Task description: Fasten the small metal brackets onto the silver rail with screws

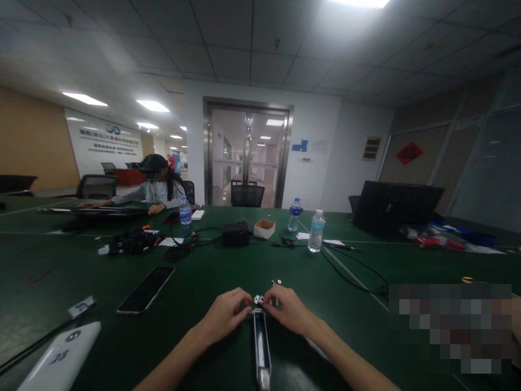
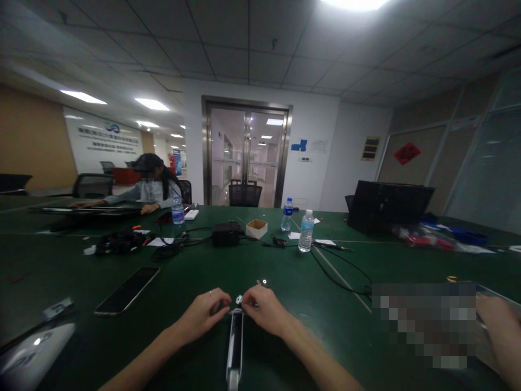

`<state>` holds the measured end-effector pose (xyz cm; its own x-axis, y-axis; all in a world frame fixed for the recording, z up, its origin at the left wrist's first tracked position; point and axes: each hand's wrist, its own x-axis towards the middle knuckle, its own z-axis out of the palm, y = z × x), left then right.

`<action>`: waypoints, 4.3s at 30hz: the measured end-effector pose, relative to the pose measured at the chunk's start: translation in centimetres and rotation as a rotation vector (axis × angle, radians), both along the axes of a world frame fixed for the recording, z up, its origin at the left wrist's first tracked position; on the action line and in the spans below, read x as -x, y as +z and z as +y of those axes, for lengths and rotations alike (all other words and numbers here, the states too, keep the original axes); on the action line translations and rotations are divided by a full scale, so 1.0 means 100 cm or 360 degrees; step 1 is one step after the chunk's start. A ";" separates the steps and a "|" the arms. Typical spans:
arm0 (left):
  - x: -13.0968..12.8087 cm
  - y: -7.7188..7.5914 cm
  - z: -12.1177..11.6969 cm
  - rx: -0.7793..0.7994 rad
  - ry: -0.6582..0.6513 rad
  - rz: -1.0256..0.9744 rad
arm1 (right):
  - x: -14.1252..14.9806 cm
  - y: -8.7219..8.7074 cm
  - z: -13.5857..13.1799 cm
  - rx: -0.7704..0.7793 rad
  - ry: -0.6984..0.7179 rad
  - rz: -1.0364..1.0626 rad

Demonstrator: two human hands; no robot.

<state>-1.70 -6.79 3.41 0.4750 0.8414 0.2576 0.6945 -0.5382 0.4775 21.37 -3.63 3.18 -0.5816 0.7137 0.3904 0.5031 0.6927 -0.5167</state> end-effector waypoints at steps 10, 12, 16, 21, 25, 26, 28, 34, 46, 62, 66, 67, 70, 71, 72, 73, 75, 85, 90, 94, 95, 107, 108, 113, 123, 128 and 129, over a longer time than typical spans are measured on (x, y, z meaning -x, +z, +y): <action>-0.004 0.002 -0.005 -0.0040 -0.0152 -0.0054 | 0.019 -0.007 -0.016 0.0177 0.0060 0.0268; -0.004 0.002 -0.005 -0.0050 -0.0166 -0.0052 | 0.019 -0.007 -0.015 0.0220 0.0054 0.0305; -0.003 0.001 -0.004 -0.0056 -0.0184 -0.0083 | 0.021 -0.008 -0.014 0.0292 0.0071 0.0442; -0.004 -0.001 -0.003 -0.0081 -0.0240 -0.0121 | 0.021 -0.009 -0.015 0.0335 0.0096 0.0520; 0.002 0.000 -0.001 -0.0066 -0.0248 -0.0116 | 0.019 -0.008 -0.016 0.0221 0.0107 0.0314; 0.004 0.002 0.000 -0.0049 -0.0239 -0.0093 | 0.017 -0.007 -0.016 0.0150 0.0105 0.0218; 0.009 0.006 0.001 -0.0001 -0.0221 0.0017 | 0.013 -0.003 -0.014 -0.0002 0.0100 0.0050; 0.018 0.016 0.004 0.0033 -0.0083 0.0362 | -0.004 0.013 -0.005 -0.0179 -0.0005 -0.0332; 0.011 0.014 0.001 0.0068 -0.0082 0.0387 | -0.013 0.015 -0.001 -0.0046 0.0096 -0.0739; 0.005 0.009 0.000 0.0143 -0.0091 0.0252 | -0.011 0.016 -0.003 0.0052 0.0082 -0.0664; 0.005 0.007 0.001 0.0149 -0.0080 0.0261 | -0.012 0.015 -0.003 0.0026 0.0091 -0.0669; 0.005 0.006 0.002 0.0147 -0.0075 0.0262 | -0.012 0.015 -0.002 0.0025 0.0091 -0.0669; 0.005 0.003 0.002 0.0139 -0.0062 0.0257 | -0.012 0.016 -0.002 0.0040 0.0090 -0.0658; 0.005 0.002 0.003 0.0138 -0.0061 0.0256 | -0.012 0.016 -0.002 0.0044 0.0094 -0.0655; 0.005 0.002 0.003 0.0138 -0.0060 0.0256 | -0.012 0.016 -0.002 0.0045 0.0098 -0.0655; 0.005 0.002 0.003 0.0135 -0.0061 0.0254 | -0.012 0.015 -0.001 0.0041 0.0099 -0.0657; 0.004 0.002 0.003 0.0131 -0.0062 0.0261 | -0.012 0.014 0.000 0.0029 0.0093 -0.0671; 0.001 0.010 -0.002 0.0145 -0.0064 0.0308 | -0.019 0.002 0.015 -0.0142 -0.0192 -0.0526; 0.001 0.009 -0.001 0.0158 -0.0071 0.0306 | -0.033 -0.012 0.034 -0.0158 -0.0368 -0.0468; 0.000 0.010 -0.002 0.0163 -0.0052 0.0327 | -0.039 -0.021 0.043 -0.0143 -0.0338 -0.0556; 0.000 0.011 -0.002 0.0166 -0.0050 0.0330 | -0.039 -0.022 0.044 -0.0143 -0.0330 -0.0583; 0.000 0.009 -0.001 0.0153 -0.0038 0.0337 | -0.035 -0.021 0.048 -0.0078 -0.0419 -0.0685; -0.001 0.009 -0.001 0.0143 -0.0040 0.0338 | -0.035 -0.021 0.049 -0.0065 -0.0431 -0.0682; -0.001 0.013 -0.003 0.0156 -0.0036 0.0343 | -0.036 -0.020 0.052 0.0009 -0.0459 -0.0635; -0.001 0.014 -0.005 0.0176 -0.0019 0.0341 | -0.036 -0.013 0.046 0.0110 -0.0482 -0.0641; 0.000 0.014 -0.005 0.0173 -0.0027 0.0338 | -0.035 -0.008 0.042 0.0099 -0.0489 -0.0660; 0.000 0.015 -0.005 0.0182 -0.0030 0.0339 | -0.035 -0.007 0.041 0.0108 -0.0492 -0.0659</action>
<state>-1.67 -7.30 4.86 0.5243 0.8498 0.0536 0.7764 -0.5030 0.3797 24.86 0.47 2.52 -0.4353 0.8924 0.1191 0.8509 0.4510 -0.2694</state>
